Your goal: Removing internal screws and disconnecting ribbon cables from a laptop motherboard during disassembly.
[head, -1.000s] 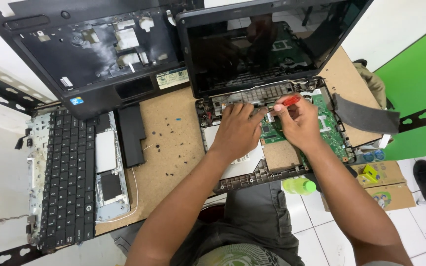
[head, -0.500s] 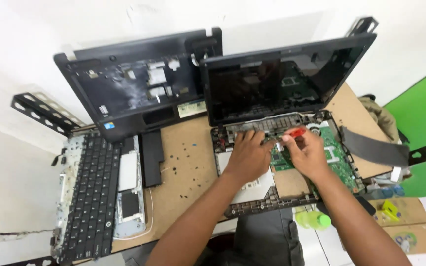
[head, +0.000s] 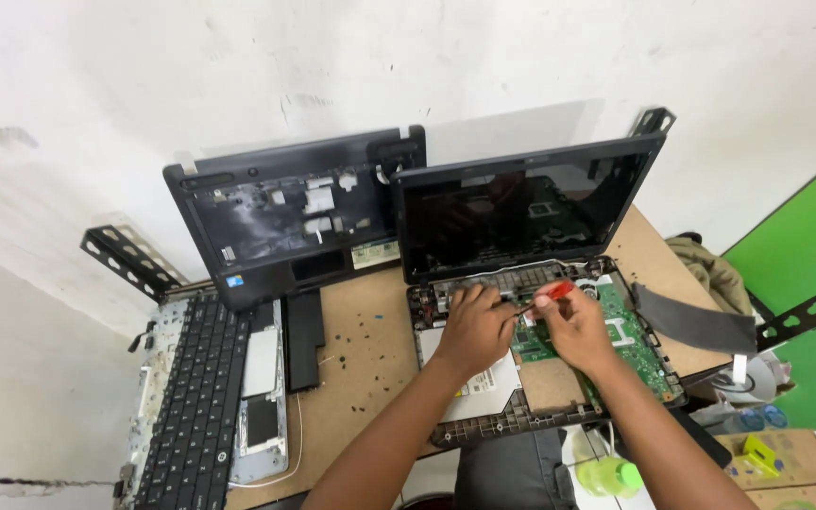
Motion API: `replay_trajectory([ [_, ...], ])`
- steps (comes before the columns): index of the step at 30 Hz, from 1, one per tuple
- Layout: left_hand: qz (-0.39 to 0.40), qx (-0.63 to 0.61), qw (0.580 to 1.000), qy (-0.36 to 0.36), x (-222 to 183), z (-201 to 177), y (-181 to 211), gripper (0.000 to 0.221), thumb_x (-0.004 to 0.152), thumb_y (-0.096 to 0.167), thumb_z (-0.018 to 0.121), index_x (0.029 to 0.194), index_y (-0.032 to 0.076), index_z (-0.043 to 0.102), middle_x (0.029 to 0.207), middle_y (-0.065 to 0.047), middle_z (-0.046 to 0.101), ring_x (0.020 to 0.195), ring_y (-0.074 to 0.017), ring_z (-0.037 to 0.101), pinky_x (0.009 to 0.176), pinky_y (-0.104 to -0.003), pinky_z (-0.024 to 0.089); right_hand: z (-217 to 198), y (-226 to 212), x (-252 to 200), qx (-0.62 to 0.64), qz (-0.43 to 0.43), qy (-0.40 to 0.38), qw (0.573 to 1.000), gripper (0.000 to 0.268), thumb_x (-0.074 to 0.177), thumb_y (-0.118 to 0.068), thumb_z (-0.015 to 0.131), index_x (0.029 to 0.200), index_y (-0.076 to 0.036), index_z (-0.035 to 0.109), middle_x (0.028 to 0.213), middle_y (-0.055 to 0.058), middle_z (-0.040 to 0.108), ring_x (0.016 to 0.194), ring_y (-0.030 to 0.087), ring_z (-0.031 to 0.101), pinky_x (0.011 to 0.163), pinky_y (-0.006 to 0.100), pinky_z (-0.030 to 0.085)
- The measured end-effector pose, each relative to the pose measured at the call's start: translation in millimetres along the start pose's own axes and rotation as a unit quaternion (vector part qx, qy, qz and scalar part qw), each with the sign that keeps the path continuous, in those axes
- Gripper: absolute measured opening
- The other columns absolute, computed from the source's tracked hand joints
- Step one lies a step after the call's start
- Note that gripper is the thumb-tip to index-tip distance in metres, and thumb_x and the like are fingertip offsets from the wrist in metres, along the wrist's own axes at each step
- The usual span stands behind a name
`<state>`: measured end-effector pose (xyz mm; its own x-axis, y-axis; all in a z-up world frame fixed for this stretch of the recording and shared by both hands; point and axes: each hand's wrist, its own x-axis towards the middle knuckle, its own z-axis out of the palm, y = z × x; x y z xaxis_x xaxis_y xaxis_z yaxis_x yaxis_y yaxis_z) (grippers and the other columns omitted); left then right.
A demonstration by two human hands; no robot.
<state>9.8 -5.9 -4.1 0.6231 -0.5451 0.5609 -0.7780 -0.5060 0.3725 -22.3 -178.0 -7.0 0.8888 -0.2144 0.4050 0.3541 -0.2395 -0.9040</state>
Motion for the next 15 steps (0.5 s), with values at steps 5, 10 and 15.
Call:
replay_trajectory([
  [5, 0.018, 0.003, 1.0, 0.008, 2.5, 14.6, -10.0, 0.024, 0.091, 0.025, 0.05, 0.077, 0.014, 0.067, 0.075, -0.003, 0.044, 0.074, -0.0208, 0.043, 0.072, -0.036, 0.034, -0.4, 6.7, -0.1, 0.005, 0.007, 0.004, 1.0, 0.011, 0.09, -0.005, 0.059, 0.096, 0.003, 0.064, 0.073, 0.017, 0.066, 0.066, 0.021, 0.065, 0.063, 0.038, 0.056],
  [10, 0.019, -0.003, 1.0, 0.0, 7.5, 9.6, -10.1, 0.017, 0.083, 0.024, 0.057, 0.074, 0.015, 0.067, 0.075, -0.007, 0.05, 0.075, -0.0249, 0.049, 0.073, -0.04, 0.036, 0.2, -0.1, 0.8, -0.006, 0.018, 0.008, 1.0, 0.013, 0.09, -0.008, 0.06, 0.095, 0.002, 0.064, 0.073, 0.015, 0.066, 0.066, 0.019, 0.064, 0.062, 0.036, 0.055],
  [15, 0.045, -0.005, 0.998, 0.036, 5.1, 17.1, -14.2, 0.014, 0.08, 0.018, 0.059, 0.072, 0.012, 0.067, 0.07, -0.005, 0.046, 0.072, -0.0234, 0.047, 0.073, -0.039, 0.037, -1.1, 2.5, 2.5, -0.031, 0.04, 0.006, 0.999, 0.012, 0.089, -0.007, 0.061, 0.095, 0.001, 0.066, 0.071, 0.017, 0.067, 0.063, 0.02, 0.063, 0.06, 0.038, 0.054],
])
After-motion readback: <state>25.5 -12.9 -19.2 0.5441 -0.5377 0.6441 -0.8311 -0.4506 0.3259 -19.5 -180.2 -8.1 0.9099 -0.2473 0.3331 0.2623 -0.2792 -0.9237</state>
